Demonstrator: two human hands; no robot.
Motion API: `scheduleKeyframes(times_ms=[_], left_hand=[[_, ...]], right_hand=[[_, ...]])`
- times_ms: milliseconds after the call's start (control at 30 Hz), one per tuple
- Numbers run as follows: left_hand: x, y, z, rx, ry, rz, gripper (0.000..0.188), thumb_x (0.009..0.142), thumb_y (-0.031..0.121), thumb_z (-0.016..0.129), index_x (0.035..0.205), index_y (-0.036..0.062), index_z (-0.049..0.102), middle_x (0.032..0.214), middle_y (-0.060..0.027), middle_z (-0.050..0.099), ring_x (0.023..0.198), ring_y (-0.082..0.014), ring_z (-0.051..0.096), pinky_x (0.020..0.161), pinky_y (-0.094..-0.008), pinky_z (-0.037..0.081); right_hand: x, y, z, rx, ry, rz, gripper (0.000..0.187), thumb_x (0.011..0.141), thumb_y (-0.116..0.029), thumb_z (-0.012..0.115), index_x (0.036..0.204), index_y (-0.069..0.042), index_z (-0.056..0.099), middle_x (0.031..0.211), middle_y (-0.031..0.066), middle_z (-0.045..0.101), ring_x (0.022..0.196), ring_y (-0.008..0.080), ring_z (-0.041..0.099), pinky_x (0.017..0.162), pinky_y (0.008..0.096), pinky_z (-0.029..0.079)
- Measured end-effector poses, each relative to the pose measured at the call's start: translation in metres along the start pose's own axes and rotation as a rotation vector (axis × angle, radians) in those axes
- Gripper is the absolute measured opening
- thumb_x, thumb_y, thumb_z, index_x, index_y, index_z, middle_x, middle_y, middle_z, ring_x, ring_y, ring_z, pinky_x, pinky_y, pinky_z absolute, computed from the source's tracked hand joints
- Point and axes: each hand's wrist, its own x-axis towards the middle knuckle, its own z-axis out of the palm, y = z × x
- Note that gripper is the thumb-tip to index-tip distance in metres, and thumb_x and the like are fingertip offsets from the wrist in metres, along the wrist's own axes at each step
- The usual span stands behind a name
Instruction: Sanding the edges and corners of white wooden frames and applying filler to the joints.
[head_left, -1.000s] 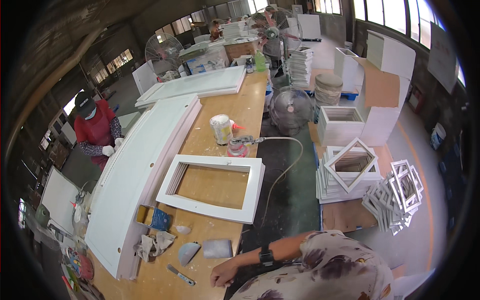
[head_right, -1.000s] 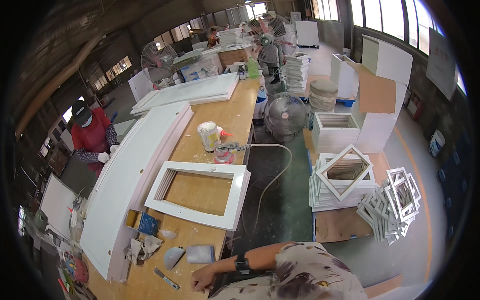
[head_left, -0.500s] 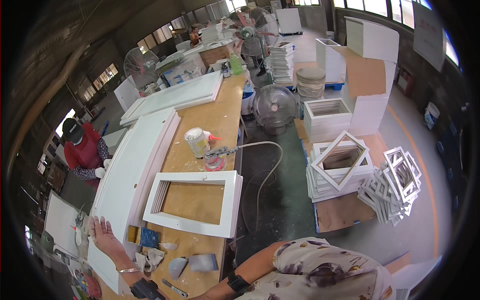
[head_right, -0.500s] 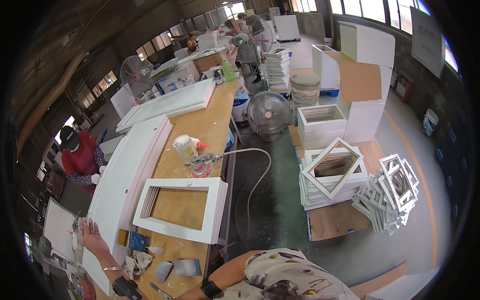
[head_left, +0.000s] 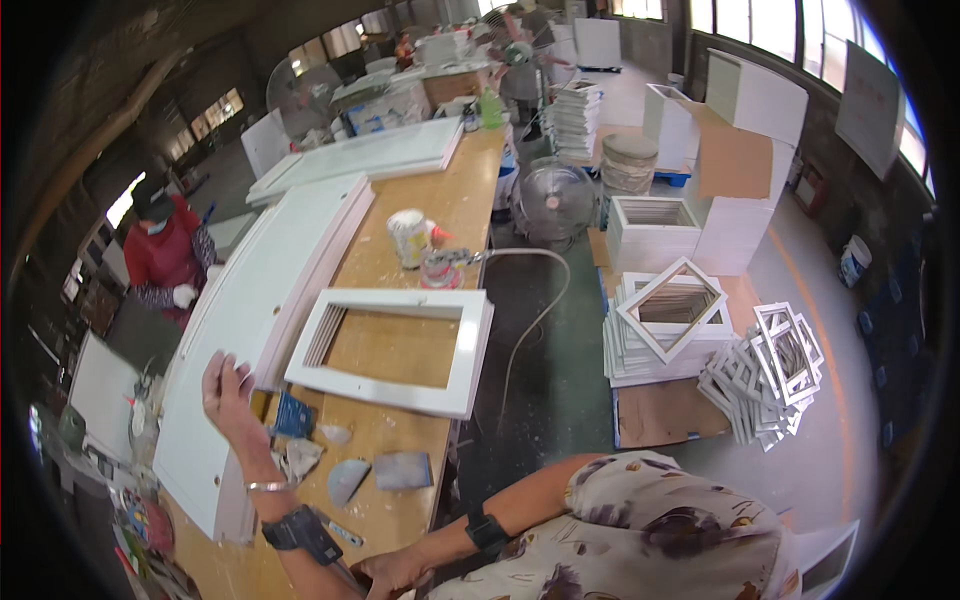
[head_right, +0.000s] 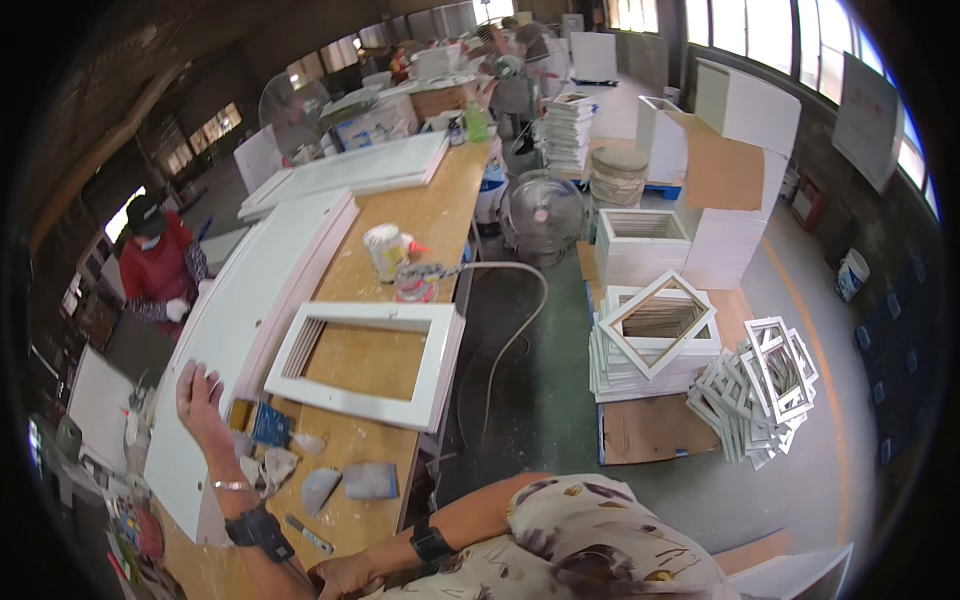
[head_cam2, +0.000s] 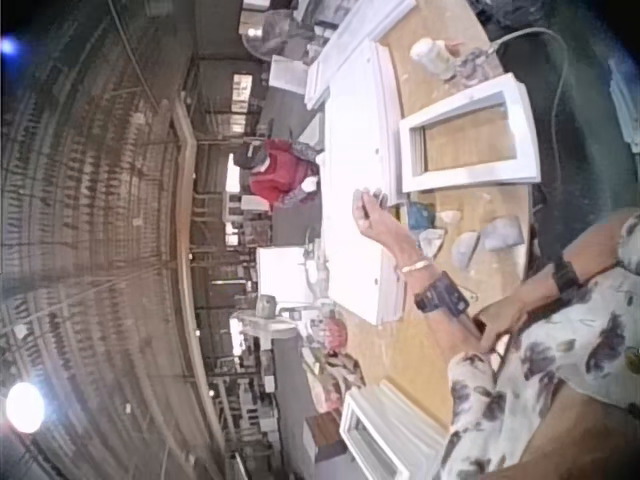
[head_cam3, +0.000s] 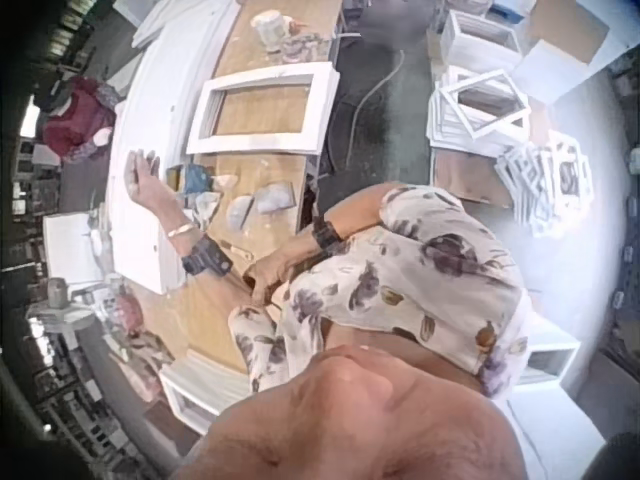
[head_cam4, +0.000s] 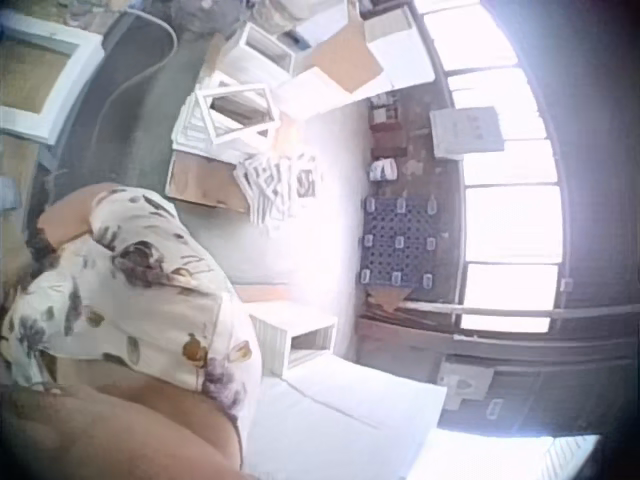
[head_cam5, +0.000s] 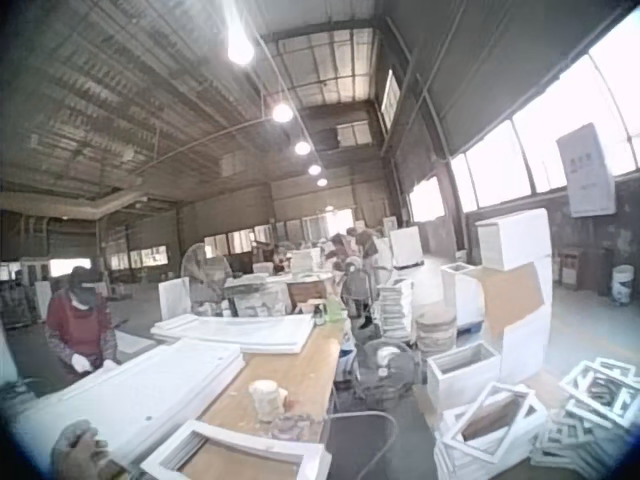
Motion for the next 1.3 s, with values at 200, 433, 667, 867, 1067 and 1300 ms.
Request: scheduleKeyframes(times_ms=[200,433,667,867,1067,1300], left_hand=[[-0.033,-0.078,0.014,-0.023,-0.289,-0.229,0.026,0.094,0.008,0.061,0.119,0.0008,0.061,0.093,-0.0038,0.067,0.076,-0.01,0.062,0.068,-0.0214,0.052],[-0.157,-0.179,0.05,0.077,-0.416,-0.657,0.064,0.09,0.02,0.069,0.14,-0.0026,0.036,0.089,-0.0007,0.058,0.075,-0.0088,0.057,0.063,-0.0228,0.048],[-0.149,-0.246,0.126,0.3,-0.296,-0.712,0.083,0.087,0.03,0.072,0.143,-0.0078,0.024,0.096,-0.0032,0.058,0.075,-0.009,0.055,0.058,-0.0256,0.045],[-0.137,-0.275,0.149,0.44,-0.051,-0.721,0.072,0.072,0.012,0.075,0.124,-0.019,0.037,0.126,-0.0266,0.053,0.108,-0.0286,0.059,0.091,-0.036,0.051],[-0.143,-0.218,0.144,0.289,-0.04,-0.723,0.03,0.073,0.0,0.068,0.1,-0.0079,0.06,0.087,-0.0126,0.066,0.072,-0.0213,0.065,0.062,-0.0324,0.052],[-0.173,-0.19,0.144,0.272,0.065,-0.633,0.04,0.069,-0.008,0.066,0.106,-0.0023,0.05,0.087,-0.0105,0.061,0.071,-0.02,0.061,0.063,-0.0309,0.052]], right_hand=[[-0.039,-0.008,-0.045,-0.136,-0.037,-0.159,0.07,0.081,-0.006,0.07,0.138,0.007,0.032,0.08,-0.0006,0.052,0.071,0.0082,0.056,0.063,0.0252,0.049],[-0.203,0.036,-0.149,-0.554,0.431,0.08,0.055,0.092,-0.022,0.061,0.136,0.006,0.045,0.101,0.0065,0.066,0.088,0.0116,0.06,0.076,0.0256,0.05],[-0.3,0.077,-0.205,-0.368,0.831,0.201,0.049,0.092,-0.02,0.058,0.134,0.003,0.05,0.104,0.0106,0.069,0.09,0.0149,0.063,0.077,0.0276,0.051],[-0.347,0.033,-0.261,-0.566,0.859,0.036,0.04,0.09,-0.016,0.057,0.127,0.0,0.057,0.092,0.008,0.07,0.078,0.0137,0.063,0.068,0.0268,0.051],[-0.368,-0.083,-0.308,-0.616,1.309,-0.421,0.031,0.088,-0.01,0.063,0.118,-0.002,0.06,0.091,0.0082,0.065,0.084,0.0164,0.063,0.077,0.0306,0.051],[-0.313,-0.146,-0.355,-1.381,1.253,-0.541,0.038,0.084,-0.019,0.069,0.12,-0.011,0.062,0.124,0.0151,0.054,0.115,0.0312,0.051,0.094,0.0422,0.044]])
